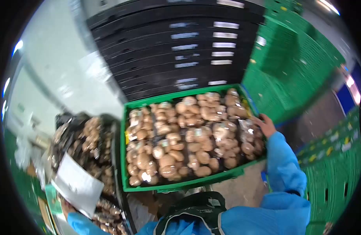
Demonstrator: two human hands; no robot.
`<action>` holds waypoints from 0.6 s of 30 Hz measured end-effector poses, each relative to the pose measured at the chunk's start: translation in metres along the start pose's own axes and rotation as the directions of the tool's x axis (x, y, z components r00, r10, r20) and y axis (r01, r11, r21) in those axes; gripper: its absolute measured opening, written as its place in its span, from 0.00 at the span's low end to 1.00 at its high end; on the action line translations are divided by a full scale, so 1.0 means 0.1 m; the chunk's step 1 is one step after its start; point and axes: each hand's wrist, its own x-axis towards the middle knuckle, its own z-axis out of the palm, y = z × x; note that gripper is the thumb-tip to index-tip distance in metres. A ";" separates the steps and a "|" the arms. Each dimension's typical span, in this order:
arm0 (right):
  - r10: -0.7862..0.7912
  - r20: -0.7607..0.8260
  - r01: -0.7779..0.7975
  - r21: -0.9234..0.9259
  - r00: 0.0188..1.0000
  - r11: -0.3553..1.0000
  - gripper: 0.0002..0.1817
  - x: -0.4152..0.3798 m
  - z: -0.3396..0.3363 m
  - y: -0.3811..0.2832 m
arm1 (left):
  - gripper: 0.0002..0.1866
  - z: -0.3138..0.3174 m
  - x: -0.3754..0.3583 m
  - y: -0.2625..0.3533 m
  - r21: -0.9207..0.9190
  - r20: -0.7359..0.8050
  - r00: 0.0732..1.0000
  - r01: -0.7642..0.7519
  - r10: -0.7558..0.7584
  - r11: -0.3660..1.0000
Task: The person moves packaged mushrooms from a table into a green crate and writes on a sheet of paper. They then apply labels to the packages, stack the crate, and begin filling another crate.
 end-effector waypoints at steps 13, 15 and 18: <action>0.050 -0.017 -0.049 0.040 0.999 0.998 0.22 0.35 0.11 0.42 | 0.22 3.79 -2.72 0.14 0.448 0.625 0.765 -0.188 -0.156 0.874; 0.104 0.047 -0.104 0.011 0.993 0.994 0.21 0.37 0.14 0.40 | 0.17 4.14 -2.59 -0.60 0.307 0.693 0.717 -0.206 -0.070 0.929; 0.030 0.035 -0.020 -0.244 0.999 0.969 0.20 0.35 0.14 0.29 | 0.18 4.72 -3.10 -0.68 0.401 0.703 0.678 -0.128 -0.215 0.907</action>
